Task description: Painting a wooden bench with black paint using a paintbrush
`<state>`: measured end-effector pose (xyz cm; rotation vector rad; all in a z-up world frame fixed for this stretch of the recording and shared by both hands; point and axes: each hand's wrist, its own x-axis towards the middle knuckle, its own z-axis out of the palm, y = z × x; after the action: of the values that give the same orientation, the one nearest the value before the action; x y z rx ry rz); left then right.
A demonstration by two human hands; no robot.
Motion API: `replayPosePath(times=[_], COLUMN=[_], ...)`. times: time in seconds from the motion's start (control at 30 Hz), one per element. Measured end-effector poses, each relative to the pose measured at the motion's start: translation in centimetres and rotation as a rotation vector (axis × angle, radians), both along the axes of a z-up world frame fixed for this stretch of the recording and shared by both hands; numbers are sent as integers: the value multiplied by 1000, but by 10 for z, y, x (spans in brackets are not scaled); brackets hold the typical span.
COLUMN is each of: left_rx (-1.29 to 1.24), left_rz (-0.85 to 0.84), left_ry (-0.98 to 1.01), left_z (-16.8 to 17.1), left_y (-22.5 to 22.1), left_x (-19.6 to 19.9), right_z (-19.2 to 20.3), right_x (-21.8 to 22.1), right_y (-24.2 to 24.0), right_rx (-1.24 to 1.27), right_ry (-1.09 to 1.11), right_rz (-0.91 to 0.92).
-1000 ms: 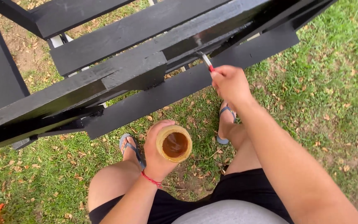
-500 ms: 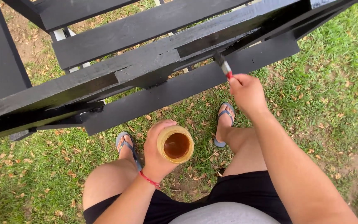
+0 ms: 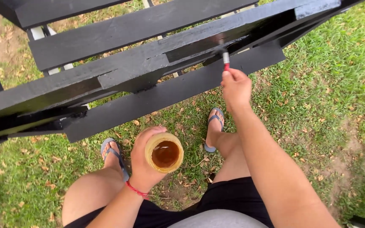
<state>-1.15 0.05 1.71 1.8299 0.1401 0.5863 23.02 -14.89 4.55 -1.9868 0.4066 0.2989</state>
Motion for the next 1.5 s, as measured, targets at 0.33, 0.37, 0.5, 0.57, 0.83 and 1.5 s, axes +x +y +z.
replayPosePath(times=[0.33, 0.37, 0.5, 0.57, 0.83, 1.5], left_rx=[46, 47, 63, 60, 37, 18], left_rz=[29, 24, 19, 22, 19, 25], left_ry=[68, 56, 49, 67, 87, -93], left_z=[1, 1, -1, 0, 1, -2], left_y=[-2, -1, -1, 0, -1, -4], left_x=[3, 2, 0, 2, 3, 7], right_z=[-35, -32, 10, 24, 11, -7], right_x=[-23, -21, -25, -30, -26, 27], right_y=[15, 21, 30, 23, 1, -18], right_rx=[118, 77, 116, 162, 92, 48], right_ry=[4, 3, 100, 132, 437, -35], right_rz=[-68, -6, 125, 142, 212, 197])
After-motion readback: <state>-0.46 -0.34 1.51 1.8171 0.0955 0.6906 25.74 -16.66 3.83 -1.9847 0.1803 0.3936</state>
